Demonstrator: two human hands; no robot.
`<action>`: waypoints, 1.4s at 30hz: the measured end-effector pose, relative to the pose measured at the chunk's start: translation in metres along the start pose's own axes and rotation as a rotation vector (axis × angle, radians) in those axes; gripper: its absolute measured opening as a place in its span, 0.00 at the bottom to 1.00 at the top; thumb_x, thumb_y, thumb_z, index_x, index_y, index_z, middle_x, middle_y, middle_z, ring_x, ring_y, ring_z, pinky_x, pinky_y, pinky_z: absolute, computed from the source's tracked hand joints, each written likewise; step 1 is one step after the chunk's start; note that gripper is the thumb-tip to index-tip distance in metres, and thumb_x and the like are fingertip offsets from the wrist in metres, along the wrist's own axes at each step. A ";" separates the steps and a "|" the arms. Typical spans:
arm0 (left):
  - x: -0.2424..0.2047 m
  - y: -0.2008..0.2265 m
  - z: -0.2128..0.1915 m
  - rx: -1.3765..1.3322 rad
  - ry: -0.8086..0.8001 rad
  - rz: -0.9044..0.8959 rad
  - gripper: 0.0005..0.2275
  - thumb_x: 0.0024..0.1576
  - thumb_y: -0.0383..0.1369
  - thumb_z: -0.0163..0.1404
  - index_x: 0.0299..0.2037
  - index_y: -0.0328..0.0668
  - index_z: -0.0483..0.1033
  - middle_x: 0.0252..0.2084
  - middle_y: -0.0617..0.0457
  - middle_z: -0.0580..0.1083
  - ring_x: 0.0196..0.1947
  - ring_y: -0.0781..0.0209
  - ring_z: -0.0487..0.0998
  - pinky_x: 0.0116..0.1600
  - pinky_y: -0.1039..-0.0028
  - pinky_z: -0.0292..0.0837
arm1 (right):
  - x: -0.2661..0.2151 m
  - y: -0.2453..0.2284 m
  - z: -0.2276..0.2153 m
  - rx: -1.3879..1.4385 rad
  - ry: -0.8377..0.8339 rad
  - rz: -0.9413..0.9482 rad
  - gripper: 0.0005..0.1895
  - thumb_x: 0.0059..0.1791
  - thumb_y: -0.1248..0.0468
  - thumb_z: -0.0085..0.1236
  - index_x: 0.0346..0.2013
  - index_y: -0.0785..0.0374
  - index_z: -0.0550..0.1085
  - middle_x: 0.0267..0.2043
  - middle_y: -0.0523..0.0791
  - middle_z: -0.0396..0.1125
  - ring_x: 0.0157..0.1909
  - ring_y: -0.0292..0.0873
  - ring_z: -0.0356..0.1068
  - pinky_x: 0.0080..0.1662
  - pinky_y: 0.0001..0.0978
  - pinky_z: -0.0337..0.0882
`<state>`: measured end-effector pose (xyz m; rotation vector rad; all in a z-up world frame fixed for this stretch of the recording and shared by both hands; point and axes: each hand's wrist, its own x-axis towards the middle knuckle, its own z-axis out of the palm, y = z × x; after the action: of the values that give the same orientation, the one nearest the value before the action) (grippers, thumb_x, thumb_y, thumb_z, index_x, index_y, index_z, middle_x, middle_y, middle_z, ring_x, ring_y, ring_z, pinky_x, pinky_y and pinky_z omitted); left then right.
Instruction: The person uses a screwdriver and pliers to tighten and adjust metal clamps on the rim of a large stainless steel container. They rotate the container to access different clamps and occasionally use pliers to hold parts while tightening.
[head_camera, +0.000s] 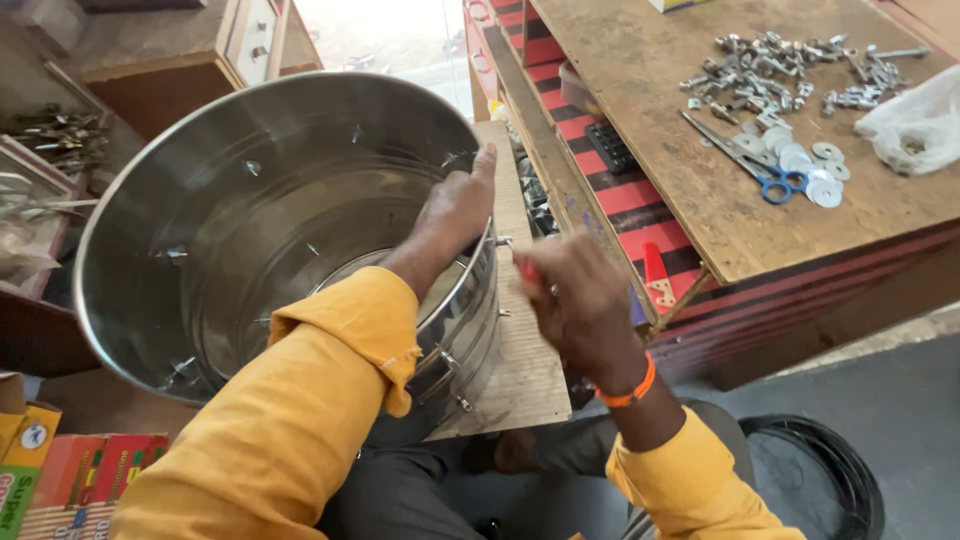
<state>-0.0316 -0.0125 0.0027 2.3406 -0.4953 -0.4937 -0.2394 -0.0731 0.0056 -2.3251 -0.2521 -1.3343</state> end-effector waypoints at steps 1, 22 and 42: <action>0.002 0.000 0.000 -0.001 0.004 0.011 0.39 0.62 0.60 0.22 0.57 0.29 0.74 0.60 0.24 0.69 0.67 0.30 0.64 0.71 0.54 0.55 | 0.012 0.004 0.001 0.004 -0.010 0.071 0.11 0.56 0.59 0.59 0.46 0.62 0.72 0.39 0.47 0.68 0.39 0.49 0.70 0.40 0.40 0.70; -0.007 -0.013 -0.026 0.248 -0.359 0.329 0.07 0.48 0.29 0.59 0.33 0.33 0.83 0.24 0.46 0.80 0.22 0.58 0.82 0.29 0.68 0.76 | 0.037 0.030 0.005 0.071 -0.117 0.044 0.12 0.60 0.56 0.55 0.43 0.63 0.70 0.36 0.48 0.69 0.33 0.50 0.70 0.37 0.39 0.68; 0.012 -0.046 -0.008 0.041 -0.261 0.292 0.09 0.49 0.28 0.59 0.38 0.30 0.81 0.27 0.46 0.80 0.25 0.61 0.80 0.31 0.69 0.76 | 0.069 0.060 0.020 0.154 -0.158 0.072 0.08 0.62 0.61 0.47 0.44 0.63 0.67 0.26 0.45 0.68 0.29 0.46 0.73 0.34 0.38 0.68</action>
<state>-0.0078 0.0183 -0.0256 2.2014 -0.9604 -0.6555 -0.1660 -0.1208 0.0385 -2.2883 -0.3060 -1.0601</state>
